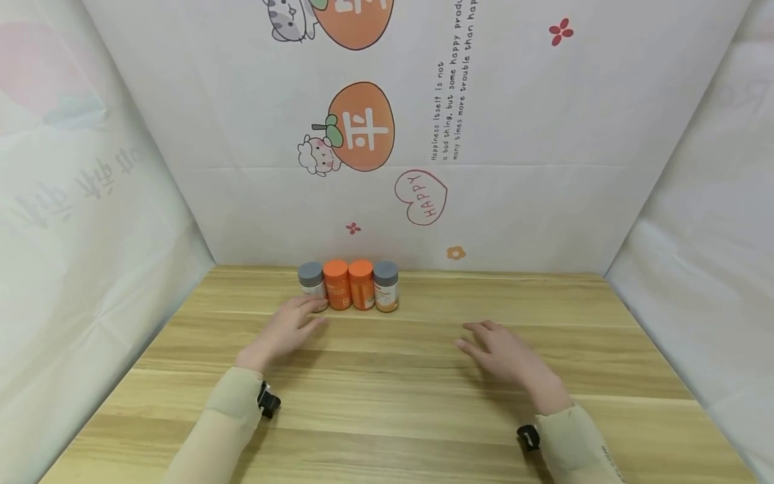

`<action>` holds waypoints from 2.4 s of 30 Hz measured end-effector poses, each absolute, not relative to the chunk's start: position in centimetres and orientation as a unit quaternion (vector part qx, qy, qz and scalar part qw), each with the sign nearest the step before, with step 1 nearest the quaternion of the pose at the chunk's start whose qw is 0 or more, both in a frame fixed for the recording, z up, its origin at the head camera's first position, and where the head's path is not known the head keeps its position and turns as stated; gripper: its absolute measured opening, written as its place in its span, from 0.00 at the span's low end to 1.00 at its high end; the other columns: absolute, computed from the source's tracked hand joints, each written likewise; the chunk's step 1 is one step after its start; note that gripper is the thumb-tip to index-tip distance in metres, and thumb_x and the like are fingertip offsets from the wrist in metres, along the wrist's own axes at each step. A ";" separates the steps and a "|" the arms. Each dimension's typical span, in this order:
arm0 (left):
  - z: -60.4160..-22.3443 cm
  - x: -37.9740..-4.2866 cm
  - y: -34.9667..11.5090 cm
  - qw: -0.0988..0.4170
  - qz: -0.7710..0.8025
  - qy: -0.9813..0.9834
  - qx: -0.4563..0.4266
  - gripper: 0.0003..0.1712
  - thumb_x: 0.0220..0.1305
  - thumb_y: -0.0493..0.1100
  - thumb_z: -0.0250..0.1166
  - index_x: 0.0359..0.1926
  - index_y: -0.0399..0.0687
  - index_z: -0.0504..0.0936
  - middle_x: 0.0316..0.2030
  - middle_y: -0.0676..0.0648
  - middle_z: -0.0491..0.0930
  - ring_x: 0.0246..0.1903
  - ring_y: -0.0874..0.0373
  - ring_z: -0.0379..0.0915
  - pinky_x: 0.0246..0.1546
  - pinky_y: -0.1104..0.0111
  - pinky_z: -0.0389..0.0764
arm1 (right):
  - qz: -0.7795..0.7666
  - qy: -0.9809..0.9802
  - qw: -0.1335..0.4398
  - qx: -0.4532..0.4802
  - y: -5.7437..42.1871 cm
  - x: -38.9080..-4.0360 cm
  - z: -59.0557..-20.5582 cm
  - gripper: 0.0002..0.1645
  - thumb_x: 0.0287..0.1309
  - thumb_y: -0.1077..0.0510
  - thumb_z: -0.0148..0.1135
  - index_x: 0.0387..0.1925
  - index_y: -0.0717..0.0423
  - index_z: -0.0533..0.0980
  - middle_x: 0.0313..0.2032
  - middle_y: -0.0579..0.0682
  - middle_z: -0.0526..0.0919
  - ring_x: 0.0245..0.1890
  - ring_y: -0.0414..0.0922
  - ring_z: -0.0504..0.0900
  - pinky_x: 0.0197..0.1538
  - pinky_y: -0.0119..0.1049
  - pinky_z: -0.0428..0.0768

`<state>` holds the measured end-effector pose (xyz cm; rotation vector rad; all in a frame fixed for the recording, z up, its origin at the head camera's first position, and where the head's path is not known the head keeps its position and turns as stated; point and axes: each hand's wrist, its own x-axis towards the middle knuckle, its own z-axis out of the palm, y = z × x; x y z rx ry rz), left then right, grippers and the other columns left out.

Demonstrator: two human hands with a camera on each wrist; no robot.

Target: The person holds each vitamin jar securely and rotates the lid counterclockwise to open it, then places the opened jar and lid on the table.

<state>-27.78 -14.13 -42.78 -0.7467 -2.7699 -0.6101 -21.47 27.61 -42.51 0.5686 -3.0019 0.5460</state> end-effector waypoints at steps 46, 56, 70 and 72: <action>-43.4 -31.8 -17.7 0.036 -0.251 -0.957 -0.139 0.33 0.66 0.55 0.57 0.64 0.38 0.68 0.61 0.35 0.70 0.62 0.39 0.64 0.62 0.48 0.63 | 0.192 -0.970 0.029 0.144 32.7 -21.0 -43.3 0.33 0.68 0.42 0.47 0.61 0.63 0.69 0.56 0.71 0.72 0.52 0.67 0.75 0.53 0.63 0.71; -44.2 -33.2 -17.5 0.015 -0.308 -0.943 -0.127 0.35 0.64 0.55 0.60 0.64 0.36 0.66 0.60 0.34 0.71 0.58 0.39 0.69 0.58 0.48 0.69 | 0.194 -0.970 0.037 0.143 33.6 -21.1 -43.5 0.33 0.68 0.42 0.47 0.60 0.66 0.69 0.55 0.70 0.74 0.53 0.68 0.73 0.54 0.63 0.69; -44.5 -34.1 -16.8 -0.007 -0.399 -0.909 -0.121 0.34 0.60 0.48 0.66 0.63 0.38 0.66 0.57 0.35 0.74 0.55 0.42 0.72 0.55 0.51 0.73 | 0.187 -0.971 0.043 0.142 34.5 -20.8 -43.3 0.32 0.68 0.44 0.48 0.59 0.67 0.70 0.55 0.70 0.74 0.53 0.68 0.73 0.55 0.63 0.69; -44.6 -34.2 -16.7 -0.008 -0.415 -0.902 -0.116 0.34 0.59 0.47 0.67 0.63 0.38 0.66 0.56 0.34 0.74 0.54 0.42 0.72 0.55 0.51 0.73 | 0.185 -0.972 0.042 0.139 34.6 -20.8 -43.4 0.33 0.68 0.43 0.47 0.59 0.67 0.70 0.55 0.70 0.74 0.54 0.68 0.73 0.55 0.62 0.68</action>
